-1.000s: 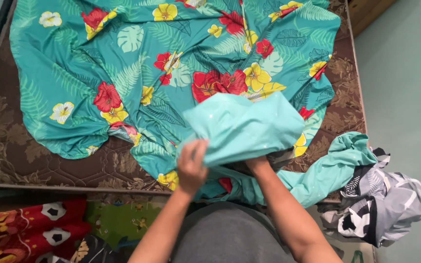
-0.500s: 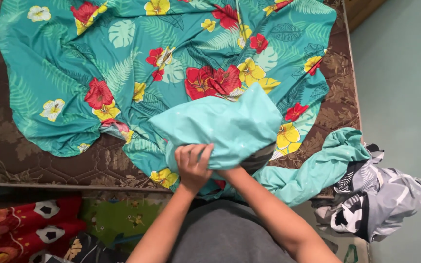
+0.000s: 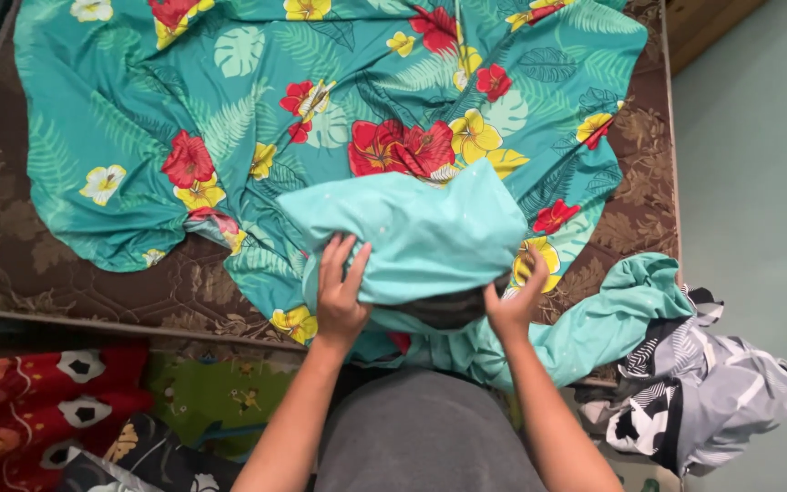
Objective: The recorder folds a floral pillowcase and then puts a new light blue pillowcase onto a pillow on a bed.
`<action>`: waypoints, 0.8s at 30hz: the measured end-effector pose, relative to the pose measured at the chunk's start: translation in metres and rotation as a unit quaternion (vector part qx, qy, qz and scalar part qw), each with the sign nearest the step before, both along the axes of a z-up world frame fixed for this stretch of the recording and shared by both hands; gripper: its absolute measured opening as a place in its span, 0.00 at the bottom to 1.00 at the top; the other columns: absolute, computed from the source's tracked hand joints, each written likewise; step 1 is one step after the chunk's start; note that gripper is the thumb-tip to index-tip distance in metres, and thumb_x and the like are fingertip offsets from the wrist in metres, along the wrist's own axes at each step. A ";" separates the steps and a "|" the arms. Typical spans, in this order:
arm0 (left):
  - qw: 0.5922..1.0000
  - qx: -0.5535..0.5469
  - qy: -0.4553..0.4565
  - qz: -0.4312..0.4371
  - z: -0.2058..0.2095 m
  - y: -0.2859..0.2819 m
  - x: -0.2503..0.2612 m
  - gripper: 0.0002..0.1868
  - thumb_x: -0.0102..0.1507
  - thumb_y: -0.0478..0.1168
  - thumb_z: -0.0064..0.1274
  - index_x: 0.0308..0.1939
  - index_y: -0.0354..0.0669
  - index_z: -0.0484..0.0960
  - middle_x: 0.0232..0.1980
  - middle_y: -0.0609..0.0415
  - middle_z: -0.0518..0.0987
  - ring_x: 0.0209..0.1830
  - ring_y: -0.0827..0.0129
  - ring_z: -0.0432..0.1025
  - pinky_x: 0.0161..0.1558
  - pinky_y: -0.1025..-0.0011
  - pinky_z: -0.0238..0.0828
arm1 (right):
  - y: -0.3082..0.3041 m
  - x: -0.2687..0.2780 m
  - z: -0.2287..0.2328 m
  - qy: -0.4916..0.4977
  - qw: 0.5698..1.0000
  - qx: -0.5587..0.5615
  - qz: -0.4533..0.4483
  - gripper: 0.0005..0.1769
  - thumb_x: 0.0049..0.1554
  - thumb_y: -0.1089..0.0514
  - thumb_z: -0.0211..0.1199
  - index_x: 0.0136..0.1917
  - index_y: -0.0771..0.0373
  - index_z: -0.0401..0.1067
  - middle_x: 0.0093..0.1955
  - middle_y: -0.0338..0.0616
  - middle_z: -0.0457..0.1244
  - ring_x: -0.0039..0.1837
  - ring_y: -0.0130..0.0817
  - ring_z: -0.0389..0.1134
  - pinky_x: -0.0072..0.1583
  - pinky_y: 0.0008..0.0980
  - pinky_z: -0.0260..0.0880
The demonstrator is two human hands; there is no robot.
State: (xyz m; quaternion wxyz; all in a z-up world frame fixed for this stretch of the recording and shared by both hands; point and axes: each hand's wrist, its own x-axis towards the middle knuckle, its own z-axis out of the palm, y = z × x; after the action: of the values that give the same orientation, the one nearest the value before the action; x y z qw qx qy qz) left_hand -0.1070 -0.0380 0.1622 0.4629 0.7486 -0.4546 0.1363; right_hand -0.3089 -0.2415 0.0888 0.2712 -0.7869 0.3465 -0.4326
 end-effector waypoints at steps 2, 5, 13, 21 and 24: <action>1.000 0.004 -0.002 -0.006 -0.006 -0.004 0.003 0.33 0.51 0.26 0.53 0.63 0.36 0.78 0.67 0.37 0.72 0.71 0.37 0.64 0.71 0.48 0.59 | -0.028 0.012 -0.012 0.002 1.000 0.014 0.016 0.37 0.48 0.67 0.64 0.71 0.70 0.57 0.65 0.57 0.58 0.66 0.54 0.62 0.66 0.44 0.62; 1.000 0.012 -0.001 0.007 -0.009 -0.009 0.007 0.34 0.51 0.24 0.48 0.64 0.36 0.78 0.70 0.36 0.72 0.75 0.35 0.62 0.74 0.47 0.58 | -0.057 0.025 -0.012 0.019 0.999 0.010 0.033 0.23 0.52 0.71 0.59 0.62 0.68 0.68 0.57 0.54 0.64 0.60 0.51 0.67 0.62 0.40 0.66; 0.989 -0.039 -0.063 0.131 0.072 0.026 0.030 0.20 0.62 0.33 0.56 0.59 0.34 0.80 0.55 0.41 0.82 0.55 0.45 0.78 0.58 0.54 0.74 | -0.024 0.018 0.093 -0.071 0.987 -0.099 0.106 0.11 0.58 0.73 0.60 0.54 0.69 0.73 0.45 0.53 0.65 0.47 0.45 0.68 0.51 0.37 0.69; 0.988 0.011 -0.050 0.148 0.172 0.042 0.021 0.22 0.61 0.32 0.59 0.60 0.37 0.81 0.50 0.42 0.80 0.51 0.47 0.77 0.52 0.59 0.75 | -0.031 0.005 0.192 -0.152 0.976 0.013 0.157 0.07 0.63 0.71 0.63 0.55 0.70 0.70 0.48 0.41 0.64 0.45 0.25 0.65 0.49 0.21 0.67; 0.988 0.070 0.012 0.134 0.118 0.004 0.060 0.31 0.50 0.24 0.48 0.59 0.37 0.79 0.56 0.39 0.77 0.53 0.43 0.73 0.53 0.55 0.71 | -0.070 0.060 0.167 0.004 0.994 -0.043 0.105 0.21 0.46 0.73 0.57 0.54 0.67 0.74 0.42 0.46 0.63 0.40 0.35 0.62 0.44 0.31 0.63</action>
State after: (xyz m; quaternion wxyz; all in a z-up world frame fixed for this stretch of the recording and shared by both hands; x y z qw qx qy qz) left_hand -0.0475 -0.0339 0.2807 0.3925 0.8349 -0.3531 0.1557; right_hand -0.2493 -0.3114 0.2556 0.2794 -0.8317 0.2440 -0.4131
